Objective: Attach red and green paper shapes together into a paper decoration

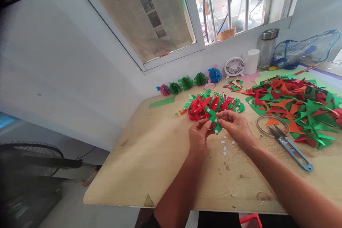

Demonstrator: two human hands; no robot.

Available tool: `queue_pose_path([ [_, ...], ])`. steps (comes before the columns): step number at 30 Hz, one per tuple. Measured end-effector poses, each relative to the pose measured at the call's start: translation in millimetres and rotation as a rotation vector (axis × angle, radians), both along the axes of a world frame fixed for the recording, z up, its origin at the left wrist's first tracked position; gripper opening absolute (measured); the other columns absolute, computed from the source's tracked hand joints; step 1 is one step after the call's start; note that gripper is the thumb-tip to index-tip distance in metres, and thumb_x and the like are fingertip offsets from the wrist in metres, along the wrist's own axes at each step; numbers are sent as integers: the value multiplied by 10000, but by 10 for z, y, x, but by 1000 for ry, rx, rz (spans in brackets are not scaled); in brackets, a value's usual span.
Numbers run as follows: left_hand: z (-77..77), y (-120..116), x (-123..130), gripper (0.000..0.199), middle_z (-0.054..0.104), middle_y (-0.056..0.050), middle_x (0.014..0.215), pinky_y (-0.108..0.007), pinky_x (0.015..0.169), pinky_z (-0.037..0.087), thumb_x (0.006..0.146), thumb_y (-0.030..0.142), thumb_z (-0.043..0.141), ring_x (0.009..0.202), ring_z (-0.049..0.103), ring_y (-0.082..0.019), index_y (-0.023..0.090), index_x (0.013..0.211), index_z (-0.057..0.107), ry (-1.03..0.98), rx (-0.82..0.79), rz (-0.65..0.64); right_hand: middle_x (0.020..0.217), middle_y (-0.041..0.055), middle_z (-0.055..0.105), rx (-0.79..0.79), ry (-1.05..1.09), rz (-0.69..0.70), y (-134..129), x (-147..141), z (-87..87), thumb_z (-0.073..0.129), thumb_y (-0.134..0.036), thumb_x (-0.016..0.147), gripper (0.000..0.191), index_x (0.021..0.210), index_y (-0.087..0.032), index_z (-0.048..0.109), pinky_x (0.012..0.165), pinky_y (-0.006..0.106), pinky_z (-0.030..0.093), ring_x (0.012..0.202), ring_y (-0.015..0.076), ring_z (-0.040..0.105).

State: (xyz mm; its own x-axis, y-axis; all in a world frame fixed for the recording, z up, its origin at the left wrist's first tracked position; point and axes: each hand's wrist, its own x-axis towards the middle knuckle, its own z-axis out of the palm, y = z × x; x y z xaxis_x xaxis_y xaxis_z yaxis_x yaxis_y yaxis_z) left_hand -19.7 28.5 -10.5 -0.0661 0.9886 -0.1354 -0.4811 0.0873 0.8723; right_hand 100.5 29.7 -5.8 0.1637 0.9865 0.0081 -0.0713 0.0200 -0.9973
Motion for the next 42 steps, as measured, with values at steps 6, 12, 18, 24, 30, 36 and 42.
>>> queue_pose_path([
  [6, -7, 13, 8, 259, 655, -37, 576, -234, 515, 482, 553, 289, 756, 521, 608, -126, 108, 720, 677, 3, -5, 18, 686, 25, 654, 3, -14, 0, -16, -7, 14, 748, -461, 564, 348, 772, -205, 637, 595, 266, 472, 630, 155, 588],
  [12, -17, 8, 8, 249, 654, -32, 574, -232, 511, 482, 560, 282, 752, 511, 598, -117, 108, 723, 680, 4, -5, 26, 687, 34, 659, 11, -20, -5, -8, -9, 3, 746, -494, 551, 374, 765, -208, 636, 589, 275, 475, 630, 165, 594],
  [18, -12, 2, 8, 234, 653, -32, 572, -239, 524, 487, 572, 270, 741, 511, 596, -117, 108, 728, 677, 16, 0, 33, 696, 33, 657, 5, 13, 12, -8, -8, -3, 754, -471, 554, 364, 775, -208, 634, 600, 270, 470, 637, 159, 591],
  [24, -18, 2, 7, 252, 651, -32, 571, -250, 534, 487, 563, 284, 743, 513, 602, -126, 109, 732, 675, 32, -16, 44, 705, 31, 662, 5, 6, 37, -17, -7, 19, 740, -447, 581, 328, 781, -213, 628, 614, 281, 478, 655, 170, 604],
  [30, -23, 5, 7, 256, 650, -35, 572, -246, 536, 481, 566, 287, 736, 514, 603, -125, 110, 741, 674, 32, -24, 39, 704, 28, 662, -15, -2, 47, -35, -7, 49, 720, -416, 610, 286, 790, -214, 626, 635, 279, 477, 669, 169, 606],
  [36, -29, 14, 5, 258, 649, -37, 571, -246, 536, 476, 564, 293, 734, 520, 603, -127, 111, 737, 675, 19, -18, 32, 704, 32, 668, -18, -9, 22, -44, -12, 61, 729, -415, 590, 307, 783, -197, 631, 625, 280, 470, 650, 163, 600],
  [42, -23, 13, 4, 285, 645, -42, 570, -251, 538, 473, 558, 315, 736, 518, 604, -133, 106, 743, 677, 42, -27, 37, 679, 29, 653, -21, -7, 16, -30, -9, 50, 737, -404, 569, 335, 787, -173, 632, 613, 279, 466, 648, 164, 600],
])
